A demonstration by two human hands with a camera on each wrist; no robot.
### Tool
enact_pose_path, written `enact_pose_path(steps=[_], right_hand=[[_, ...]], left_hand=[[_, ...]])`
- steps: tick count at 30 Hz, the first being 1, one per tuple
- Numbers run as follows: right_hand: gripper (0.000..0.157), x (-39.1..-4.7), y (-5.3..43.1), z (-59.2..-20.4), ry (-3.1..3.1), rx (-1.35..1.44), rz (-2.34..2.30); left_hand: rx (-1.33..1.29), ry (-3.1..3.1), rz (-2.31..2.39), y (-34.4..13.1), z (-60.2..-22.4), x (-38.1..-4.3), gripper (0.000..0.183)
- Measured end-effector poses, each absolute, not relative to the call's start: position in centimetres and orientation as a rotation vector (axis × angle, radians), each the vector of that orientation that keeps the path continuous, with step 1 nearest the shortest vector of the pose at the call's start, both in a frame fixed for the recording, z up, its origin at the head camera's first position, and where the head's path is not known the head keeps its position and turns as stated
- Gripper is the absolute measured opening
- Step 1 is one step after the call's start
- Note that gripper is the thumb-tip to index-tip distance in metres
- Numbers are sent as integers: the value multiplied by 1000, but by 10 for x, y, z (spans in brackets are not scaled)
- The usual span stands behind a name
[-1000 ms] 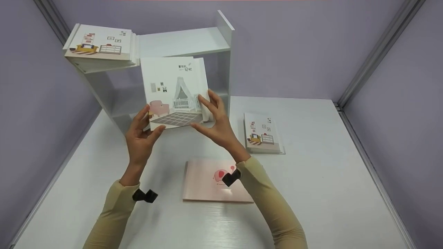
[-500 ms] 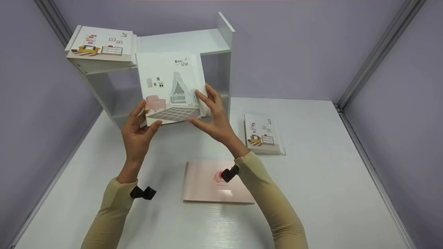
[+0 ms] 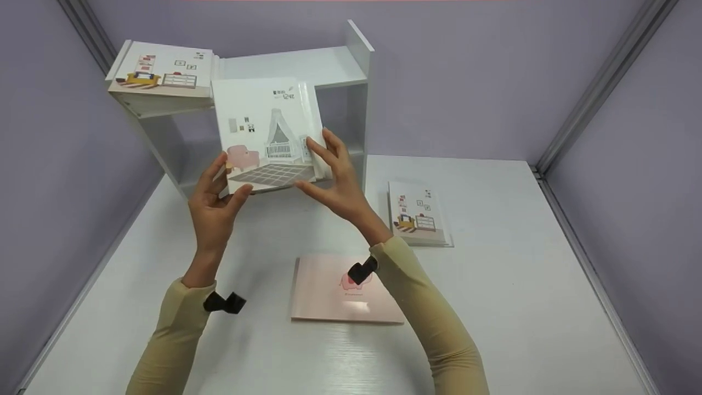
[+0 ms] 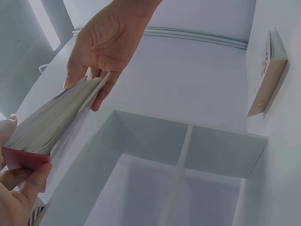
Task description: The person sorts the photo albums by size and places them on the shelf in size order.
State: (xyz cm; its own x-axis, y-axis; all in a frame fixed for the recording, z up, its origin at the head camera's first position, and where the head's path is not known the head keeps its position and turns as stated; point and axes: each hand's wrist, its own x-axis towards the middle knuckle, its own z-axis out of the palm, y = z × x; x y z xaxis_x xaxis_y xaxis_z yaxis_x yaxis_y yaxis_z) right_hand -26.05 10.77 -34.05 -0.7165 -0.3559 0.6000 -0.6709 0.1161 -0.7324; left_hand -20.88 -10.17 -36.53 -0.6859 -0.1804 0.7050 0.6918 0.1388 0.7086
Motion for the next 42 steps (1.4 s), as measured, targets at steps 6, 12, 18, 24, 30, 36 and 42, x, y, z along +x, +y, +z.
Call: enact_pose_path(steps=[6, 12, 18, 24, 30, 36, 42], right_hand=[[67, -263, 107, -338, -2128, 1002, 1633], [65, -265, 105, -336, -2117, 1007, 1627], [62, -266, 104, -334, -2098, 990, 1646], [60, -267, 104, -331, -2084, 947, 1680], [55, -271, 104, -327, -2026, 945, 1730], [52, -272, 101, -322, -2037, 910, 1717], [49, -273, 97, -317, -2060, 868, 1688]], left_hand=[[-487, -1723, -1664, -103, -362, -210, 59], [-483, -1710, -1697, -103, -357, -211, 59], [-490, -1712, -1700, -103, -351, -211, 58], [-490, -1726, -1696, -102, -346, -211, 62], [-517, -1732, -1665, -102, -343, -215, 64], [-534, -1717, -1645, -108, -355, -233, 65], [-471, -1758, -1676, -107, -338, -222, 64]])
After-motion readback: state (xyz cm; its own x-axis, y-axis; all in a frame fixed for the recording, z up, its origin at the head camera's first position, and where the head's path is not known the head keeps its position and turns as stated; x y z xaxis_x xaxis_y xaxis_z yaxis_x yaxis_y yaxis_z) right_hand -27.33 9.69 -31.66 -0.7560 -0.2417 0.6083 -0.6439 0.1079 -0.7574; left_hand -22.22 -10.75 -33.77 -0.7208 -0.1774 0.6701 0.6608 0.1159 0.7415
